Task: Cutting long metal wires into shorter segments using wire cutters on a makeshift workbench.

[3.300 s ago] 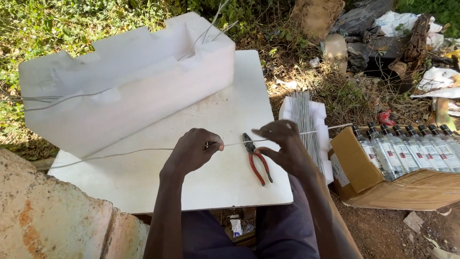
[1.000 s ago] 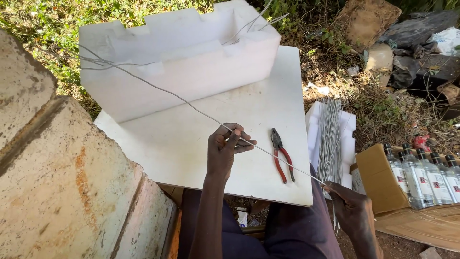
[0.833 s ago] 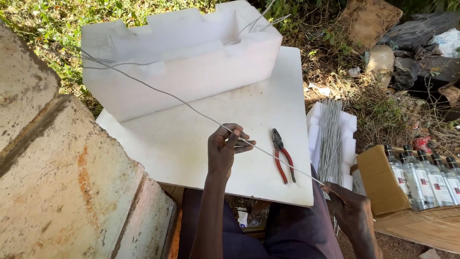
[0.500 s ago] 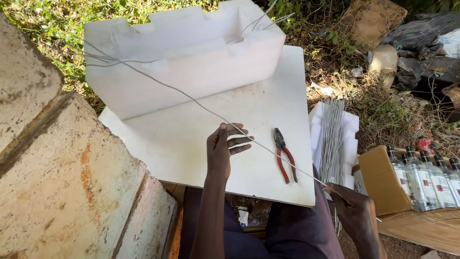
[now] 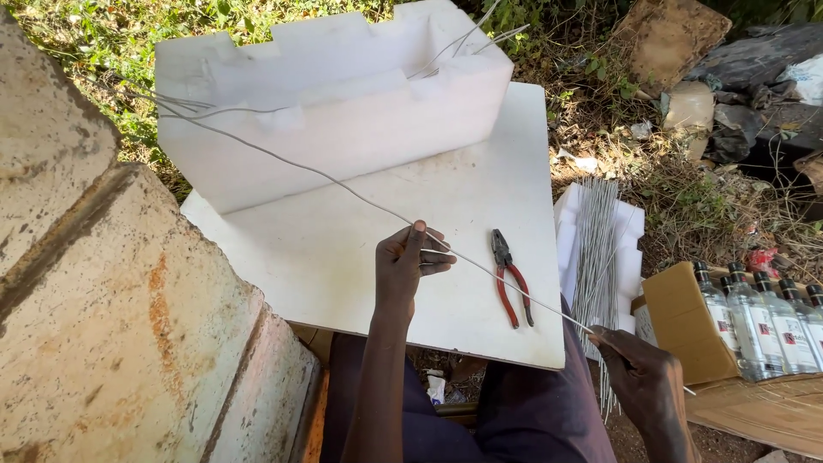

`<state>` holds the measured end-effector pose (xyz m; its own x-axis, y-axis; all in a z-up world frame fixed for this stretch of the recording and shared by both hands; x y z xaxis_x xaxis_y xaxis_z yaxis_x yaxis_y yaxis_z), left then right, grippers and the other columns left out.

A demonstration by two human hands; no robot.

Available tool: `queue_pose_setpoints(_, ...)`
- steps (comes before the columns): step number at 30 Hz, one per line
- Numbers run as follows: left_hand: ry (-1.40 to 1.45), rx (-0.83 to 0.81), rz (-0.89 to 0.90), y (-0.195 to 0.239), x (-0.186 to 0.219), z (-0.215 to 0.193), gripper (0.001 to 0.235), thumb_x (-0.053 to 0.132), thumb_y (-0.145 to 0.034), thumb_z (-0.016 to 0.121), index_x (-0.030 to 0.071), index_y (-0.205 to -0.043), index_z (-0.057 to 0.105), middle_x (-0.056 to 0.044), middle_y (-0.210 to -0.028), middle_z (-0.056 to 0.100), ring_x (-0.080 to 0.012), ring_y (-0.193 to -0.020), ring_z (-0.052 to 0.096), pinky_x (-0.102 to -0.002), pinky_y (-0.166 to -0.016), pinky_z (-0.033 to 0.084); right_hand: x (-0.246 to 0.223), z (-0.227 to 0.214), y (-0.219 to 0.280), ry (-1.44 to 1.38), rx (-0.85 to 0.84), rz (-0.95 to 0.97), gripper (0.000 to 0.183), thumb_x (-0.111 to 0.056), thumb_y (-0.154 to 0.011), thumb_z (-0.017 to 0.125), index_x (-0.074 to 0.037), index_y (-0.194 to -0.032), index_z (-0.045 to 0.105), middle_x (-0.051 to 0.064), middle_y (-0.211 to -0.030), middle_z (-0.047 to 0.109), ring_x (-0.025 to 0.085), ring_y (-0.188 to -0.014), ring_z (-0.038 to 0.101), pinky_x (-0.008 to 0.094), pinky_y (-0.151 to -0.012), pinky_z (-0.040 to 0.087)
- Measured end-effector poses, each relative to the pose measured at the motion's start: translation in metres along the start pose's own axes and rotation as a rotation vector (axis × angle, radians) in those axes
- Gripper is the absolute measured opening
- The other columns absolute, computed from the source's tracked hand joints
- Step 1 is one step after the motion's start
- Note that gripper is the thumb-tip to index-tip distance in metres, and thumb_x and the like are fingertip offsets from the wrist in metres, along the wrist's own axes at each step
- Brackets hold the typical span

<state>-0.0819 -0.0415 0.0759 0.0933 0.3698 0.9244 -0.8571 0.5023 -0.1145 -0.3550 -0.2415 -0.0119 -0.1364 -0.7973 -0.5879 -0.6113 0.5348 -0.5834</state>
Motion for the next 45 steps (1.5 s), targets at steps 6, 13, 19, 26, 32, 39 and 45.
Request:
queue_pose_setpoints(6, -0.006, 0.050, 0.036, -0.003, -0.007, 0.007, 0.040, 0.036, -0.095, 0.058, 0.002, -0.075, 0.068, -0.012, -0.063, 0.066, -0.0286, -0.061, 0.074, -0.034, -0.058, 0.063, -0.027, 0.015, -0.018, 0.162, -0.162, 0.060, 0.021, -0.027, -0.089, 0.064, -0.022, -0.106, 0.076, -0.001, -0.048, 0.061, 0.008, -0.038, 0.044, 0.026, -0.040, 0.033)
queue_pose_setpoints(13, 0.037, -0.082, 0.068, 0.006, -0.021, 0.040, 0.038, 0.028, -0.103, 0.053, -0.004, -0.086, 0.066, -0.021, -0.074, 0.070, -0.0272, -0.069, 0.075, -0.037, -0.064, 0.065, -0.124, 0.039, -0.078, -0.016, -0.113, -0.007, 0.018, -0.013, -0.093, 0.061, -0.012, -0.107, 0.072, 0.015, -0.058, 0.067, 0.040, -0.051, 0.062, 0.047, -0.051, 0.048)
queue_pose_setpoints(19, 0.004, -0.071, 0.157, -0.001, 0.000, 0.044, 0.034, 0.025, -0.103, 0.054, -0.002, -0.088, 0.068, -0.018, -0.075, 0.071, -0.0253, -0.072, 0.075, -0.038, -0.064, 0.064, -0.142, 0.053, -0.106, -0.102, -0.035, -0.022, 0.010, -0.012, -0.092, 0.065, -0.014, -0.098, 0.073, 0.007, -0.043, 0.054, 0.021, -0.037, 0.049, 0.034, -0.045, 0.042)
queue_pose_setpoints(26, -0.046, -0.060, 0.356, -0.035, 0.049, 0.059, 0.039, 0.036, -0.102, 0.055, 0.004, -0.084, 0.069, -0.008, -0.071, 0.066, -0.0147, -0.069, 0.067, -0.029, -0.059, 0.061, -0.173, 0.061, -0.153, -0.306, 0.077, -0.110, 0.014, -0.013, -0.100, 0.056, -0.011, -0.095, 0.069, 0.009, -0.041, 0.044, 0.016, -0.041, 0.035, 0.033, -0.047, 0.034)
queue_pose_setpoints(32, -0.117, -0.085, 0.355, -0.021, 0.049, 0.062, 0.047, 0.037, -0.104, 0.050, 0.001, -0.080, 0.070, -0.006, -0.062, 0.056, -0.0119, -0.063, 0.057, -0.024, -0.054, 0.054, -0.171, 0.061, -0.135, -0.379, 0.206, -0.097, 0.014, -0.007, -0.096, 0.061, -0.010, -0.091, 0.073, 0.006, -0.042, 0.052, 0.007, -0.038, 0.035, 0.024, -0.043, 0.031)
queue_pose_setpoints(39, -0.138, -0.037, 0.316, -0.011, 0.041, 0.060, 0.053, 0.033, -0.106, 0.044, -0.001, -0.075, 0.070, -0.006, -0.053, 0.052, -0.0096, -0.053, 0.051, -0.020, -0.046, 0.047, -0.164, 0.069, -0.122, -0.307, 0.294, -0.118, 0.010, -0.003, -0.094, 0.065, -0.007, -0.091, 0.074, 0.014, -0.056, 0.066, 0.014, -0.036, 0.043, 0.032, -0.039, 0.035)
queue_pose_setpoints(45, -0.129, 0.013, 0.299, -0.008, 0.043, 0.056, 0.052, 0.029, -0.105, 0.046, -0.002, -0.072, 0.070, -0.006, -0.049, 0.051, -0.0105, -0.048, 0.051, -0.021, -0.041, 0.044, -0.166, 0.073, -0.120, -0.312, 0.314, -0.178, 0.011, -0.003, -0.093, 0.066, -0.009, -0.089, 0.073, 0.010, -0.052, 0.063, 0.012, -0.034, 0.039, 0.028, -0.038, 0.035)
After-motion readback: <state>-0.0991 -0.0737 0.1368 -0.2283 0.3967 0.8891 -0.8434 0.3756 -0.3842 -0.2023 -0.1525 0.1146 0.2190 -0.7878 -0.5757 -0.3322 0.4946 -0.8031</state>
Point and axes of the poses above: each hand's wrist, its own y-axis away from the middle knuckle, its own z-axis out of the palm, x = y × z, the point moved 5 cm from there along -y, towards the middle knuckle
